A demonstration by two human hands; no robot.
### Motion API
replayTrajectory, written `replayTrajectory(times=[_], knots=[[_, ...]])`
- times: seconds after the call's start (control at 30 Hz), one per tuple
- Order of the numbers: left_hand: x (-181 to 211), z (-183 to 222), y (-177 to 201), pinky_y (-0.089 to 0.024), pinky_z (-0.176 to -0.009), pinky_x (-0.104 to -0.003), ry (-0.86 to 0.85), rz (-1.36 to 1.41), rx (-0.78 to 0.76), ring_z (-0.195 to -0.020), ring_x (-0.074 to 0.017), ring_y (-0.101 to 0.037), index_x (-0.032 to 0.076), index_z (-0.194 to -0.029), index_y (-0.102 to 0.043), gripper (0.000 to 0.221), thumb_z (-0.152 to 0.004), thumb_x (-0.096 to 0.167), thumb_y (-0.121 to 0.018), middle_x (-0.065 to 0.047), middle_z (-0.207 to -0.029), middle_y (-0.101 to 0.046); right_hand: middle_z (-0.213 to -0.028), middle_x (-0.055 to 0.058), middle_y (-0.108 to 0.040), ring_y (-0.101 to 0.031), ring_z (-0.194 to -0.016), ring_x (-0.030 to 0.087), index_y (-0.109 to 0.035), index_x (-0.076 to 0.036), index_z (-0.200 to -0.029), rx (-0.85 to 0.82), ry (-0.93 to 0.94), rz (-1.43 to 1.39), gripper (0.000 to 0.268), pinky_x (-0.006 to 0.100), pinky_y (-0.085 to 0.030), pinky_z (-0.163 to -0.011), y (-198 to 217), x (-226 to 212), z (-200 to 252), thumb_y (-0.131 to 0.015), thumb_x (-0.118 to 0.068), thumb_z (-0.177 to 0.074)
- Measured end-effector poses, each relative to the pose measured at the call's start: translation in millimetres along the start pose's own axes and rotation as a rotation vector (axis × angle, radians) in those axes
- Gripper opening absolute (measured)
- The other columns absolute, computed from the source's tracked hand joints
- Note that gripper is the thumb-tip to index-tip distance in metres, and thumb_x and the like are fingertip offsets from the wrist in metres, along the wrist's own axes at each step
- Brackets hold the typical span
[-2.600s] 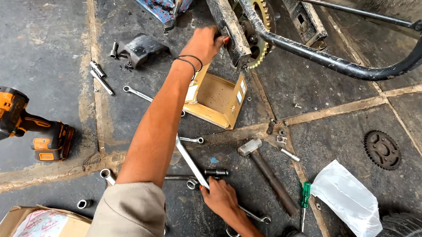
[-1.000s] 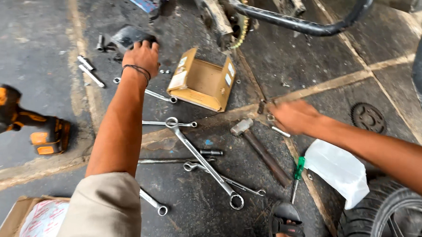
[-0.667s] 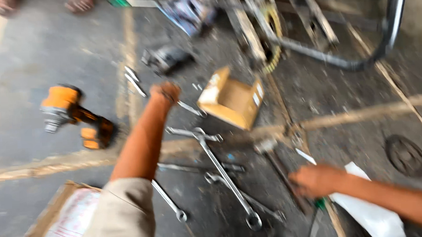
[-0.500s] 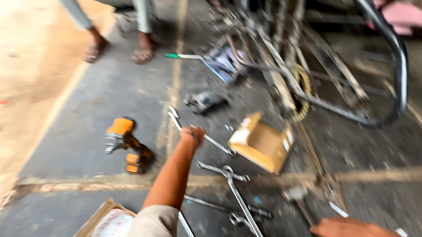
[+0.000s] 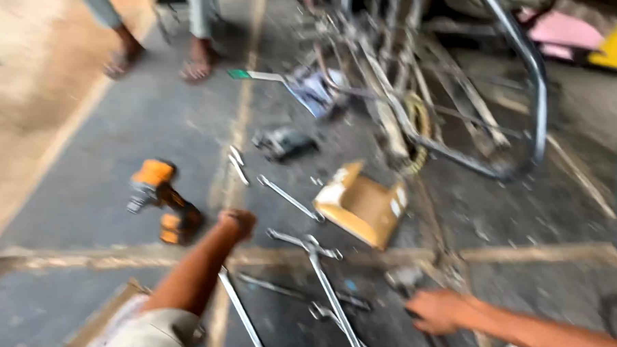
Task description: The person replaces the chain sprocket on a motorcycle. They use a cordless impact wrench and wrenches to loosen fasteners, fit a new gold sprocket onto the rear wheel hub, and tighten bolts by hand and with wrenches while working on the ground beside the bike.
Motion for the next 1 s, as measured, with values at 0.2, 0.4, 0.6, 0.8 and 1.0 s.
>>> replayTrajectory(times=[0.2,0.4,0.6,0.8,1.0], knots=[[20.6,-3.4,-39.3,-0.061,-0.084,-0.052,-0.074,-0.066,-0.081,-0.115,-0.0272,-0.071,0.013,-0.116,-0.075,0.03,-0.091,0.03,-0.074,-0.007,-0.121,-0.074,-0.123,0.024,-0.064,-0.059,-0.119,0.043,-0.054,-0.008,-0.138,-0.034,-0.003,0.005,0.051,0.052,-0.047,-0.103,15.5,-34.8,0.6,-0.063,-0.039,-0.099],[71.5,10.4,-17.9,-0.059,-0.084,-0.049,-0.162,-0.082,-0.063,-0.115,-0.0306,-0.071,0.012,-0.118,-0.075,0.032,-0.088,0.021,-0.071,-0.013,-0.121,-0.075,-0.124,0.024,-0.064,-0.062,-0.118,0.042,-0.053,-0.007,-0.138,-0.035,-0.008,-0.013,0.051,0.051,-0.049,-0.102,22.3,-32.6,0.3,-0.062,-0.036,-0.098],[99.3,18.6,13.0,-0.055,-0.099,-0.046,-0.249,-0.058,0.01,-0.125,-0.0315,-0.065,0.013,-0.139,-0.06,0.047,-0.095,0.027,-0.064,-0.013,-0.133,-0.068,-0.115,0.019,-0.069,-0.07,-0.108,0.034,-0.06,-0.005,-0.124,-0.065,-0.133,-0.02,0.038,0.047,-0.056,-0.096,39.6,2.8,-1.6,-0.059,-0.032,-0.098],[95.9,6.2,32.9,-0.051,-0.106,-0.044,-0.233,-0.014,0.064,-0.139,-0.0306,-0.05,0.015,-0.147,-0.048,0.054,-0.098,0.033,-0.063,-0.012,-0.148,-0.051,-0.117,0.017,-0.062,-0.067,-0.106,0.033,-0.058,-0.003,-0.121,0.251,-0.225,0.131,0.034,0.045,-0.06,-0.088,72.4,55.3,-23.3,-0.063,-0.019,-0.092],[94.6,-28.7,39.5,-0.053,-0.104,-0.042,-0.229,-0.024,0.137,-0.138,-0.0306,-0.051,0.014,-0.155,-0.039,0.058,-0.099,0.015,-0.054,-0.013,-0.151,-0.048,-0.101,0.02,-0.064,-0.068,-0.094,0.037,-0.03,-0.004,-0.153,0.521,-0.228,0.237,0.085,0.045,-0.059,-0.073,131.6,34.9,-41.1,-0.074,-0.025,-0.084]])
Point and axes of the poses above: each hand's wrist, its own z-axis away from the middle knuckle, its own y-axis out of the back of the hand, x = y × z, the point moved 9 cm from there along -z, towards the middle knuckle
